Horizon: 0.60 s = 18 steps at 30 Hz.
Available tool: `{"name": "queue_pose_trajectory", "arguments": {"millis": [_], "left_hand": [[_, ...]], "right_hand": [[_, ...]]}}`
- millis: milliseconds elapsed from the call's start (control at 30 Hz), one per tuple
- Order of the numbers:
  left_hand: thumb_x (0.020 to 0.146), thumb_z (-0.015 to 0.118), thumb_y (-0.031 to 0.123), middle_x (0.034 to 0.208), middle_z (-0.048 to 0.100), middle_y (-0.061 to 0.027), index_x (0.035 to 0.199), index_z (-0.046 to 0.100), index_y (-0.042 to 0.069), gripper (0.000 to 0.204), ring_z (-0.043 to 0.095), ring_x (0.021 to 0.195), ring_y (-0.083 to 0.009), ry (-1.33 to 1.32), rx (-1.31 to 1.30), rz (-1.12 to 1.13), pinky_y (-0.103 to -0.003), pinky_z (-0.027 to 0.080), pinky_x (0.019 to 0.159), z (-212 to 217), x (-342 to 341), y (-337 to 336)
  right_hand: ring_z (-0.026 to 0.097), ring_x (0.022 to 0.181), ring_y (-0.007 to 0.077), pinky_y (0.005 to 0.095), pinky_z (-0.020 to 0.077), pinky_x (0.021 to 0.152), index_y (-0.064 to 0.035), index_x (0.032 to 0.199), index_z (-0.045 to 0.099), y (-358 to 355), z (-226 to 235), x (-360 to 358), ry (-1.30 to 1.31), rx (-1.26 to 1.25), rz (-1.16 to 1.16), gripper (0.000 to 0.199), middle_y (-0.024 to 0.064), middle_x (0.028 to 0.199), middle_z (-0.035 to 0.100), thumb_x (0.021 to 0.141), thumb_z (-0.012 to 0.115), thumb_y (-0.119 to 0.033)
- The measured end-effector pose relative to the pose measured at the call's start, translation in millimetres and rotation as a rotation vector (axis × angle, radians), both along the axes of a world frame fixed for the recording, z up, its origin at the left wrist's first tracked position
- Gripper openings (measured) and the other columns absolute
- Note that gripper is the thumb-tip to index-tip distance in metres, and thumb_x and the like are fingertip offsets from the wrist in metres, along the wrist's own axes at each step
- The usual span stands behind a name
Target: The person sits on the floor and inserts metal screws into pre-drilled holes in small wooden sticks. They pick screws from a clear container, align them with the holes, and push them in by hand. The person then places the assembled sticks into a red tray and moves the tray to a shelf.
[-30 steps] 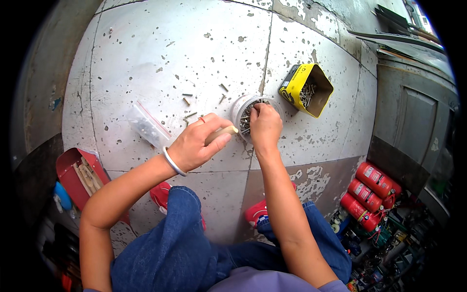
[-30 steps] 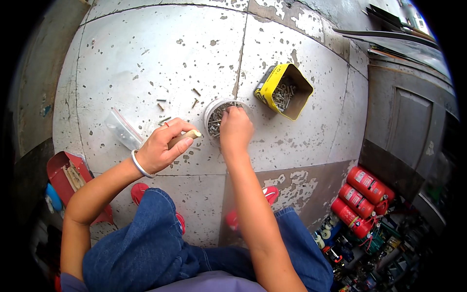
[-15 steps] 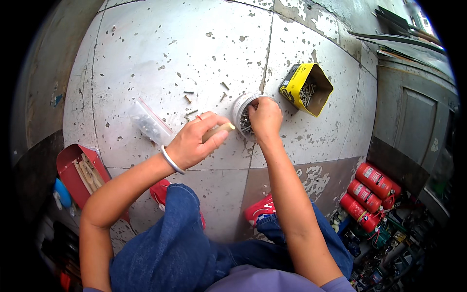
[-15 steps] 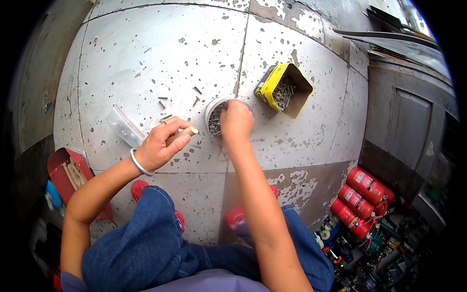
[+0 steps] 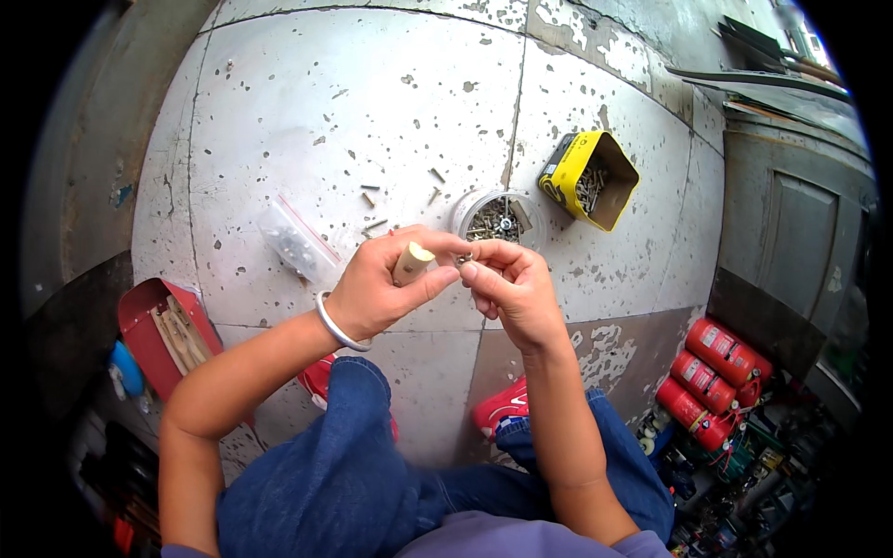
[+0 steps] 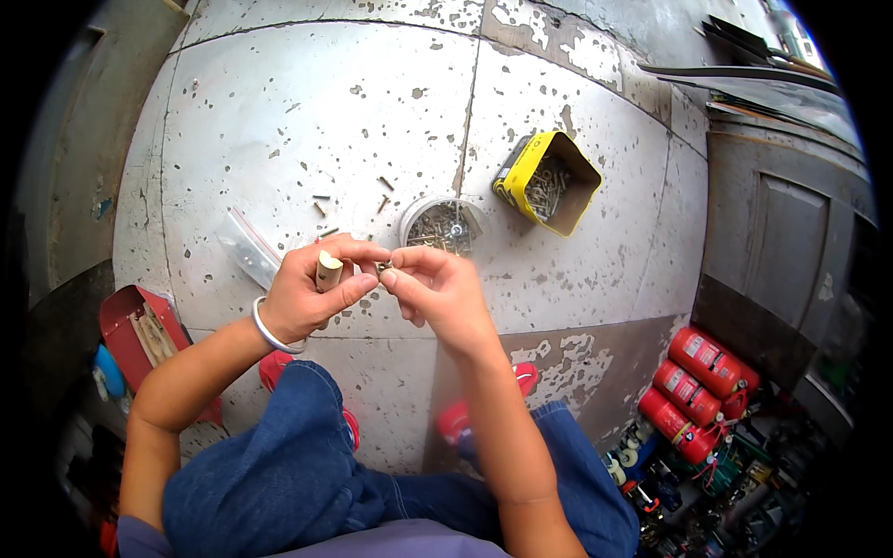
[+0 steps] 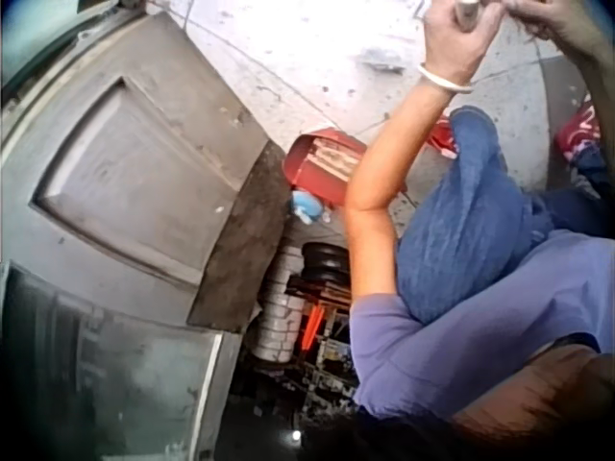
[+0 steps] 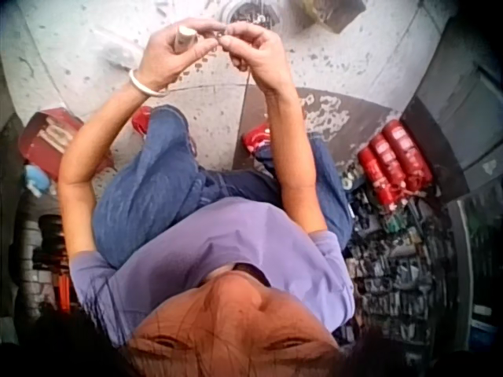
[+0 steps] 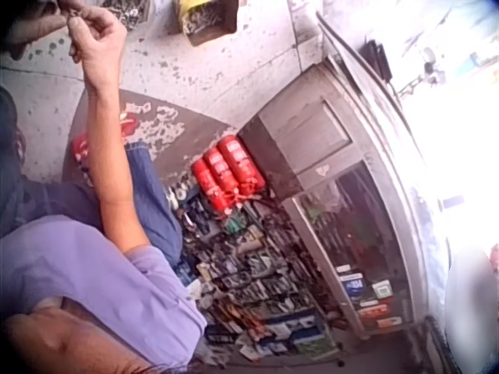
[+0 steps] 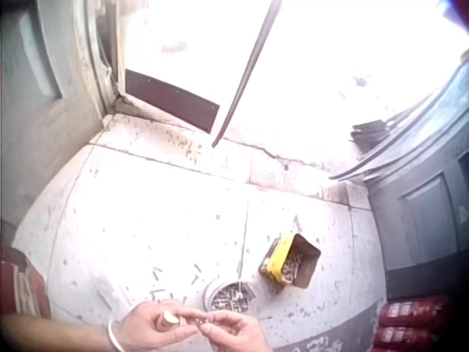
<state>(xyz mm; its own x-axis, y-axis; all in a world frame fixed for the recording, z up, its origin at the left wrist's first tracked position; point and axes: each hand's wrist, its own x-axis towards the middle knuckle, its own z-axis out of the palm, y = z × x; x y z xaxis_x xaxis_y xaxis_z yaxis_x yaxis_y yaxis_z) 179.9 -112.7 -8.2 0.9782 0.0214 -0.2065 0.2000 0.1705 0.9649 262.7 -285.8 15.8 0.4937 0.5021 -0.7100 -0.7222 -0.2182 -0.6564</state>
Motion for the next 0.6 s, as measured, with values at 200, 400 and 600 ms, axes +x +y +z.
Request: {"name": "queue_pose_trajectory", "arguments": {"millis": [200,400,600], "left_hand": [[0.086,0.065,0.009,0.083,0.060,-0.0031,0.103,0.065,0.001,0.019,0.054,0.067,-0.0069,0.079,-0.013,0.057,-0.021,0.043,0.060,7.9,-3.9,1.8],[0.086,0.065,0.008,0.076,0.058,-0.0029,0.098,0.059,0.002,0.016,0.048,0.052,-0.0061,0.375,-0.372,0.115,-0.021,0.039,0.047,9.3,-11.1,8.5],[0.085,0.068,0.016,0.067,0.054,0.0005,0.093,0.055,0.006,0.018,0.050,0.052,-0.0059,0.323,-0.387,0.144,-0.020,0.041,0.047,11.8,-16.5,12.8]], "right_hand": [[0.054,0.058,0.0048,0.0179,0.0396,0.048,-0.0005,0.100,0.064,5.2,11.8,-4.0,-0.079,-0.013,0.049,0.020,0.0003,0.076,0.062,0.084,0.069,-0.012],[0.058,0.066,0.0068,0.0202,0.0458,0.054,0.0003,0.101,0.063,10.4,12.4,-8.7,-0.071,0.106,0.032,0.019,0.0020,0.081,0.063,0.086,0.066,-0.009],[0.050,0.061,0.0041,0.0186,0.0398,0.054,-0.0017,0.095,0.063,24.5,18.2,-14.3,-0.100,0.118,0.013,0.013,-0.0007,0.075,0.060,0.084,0.067,-0.007]]}}
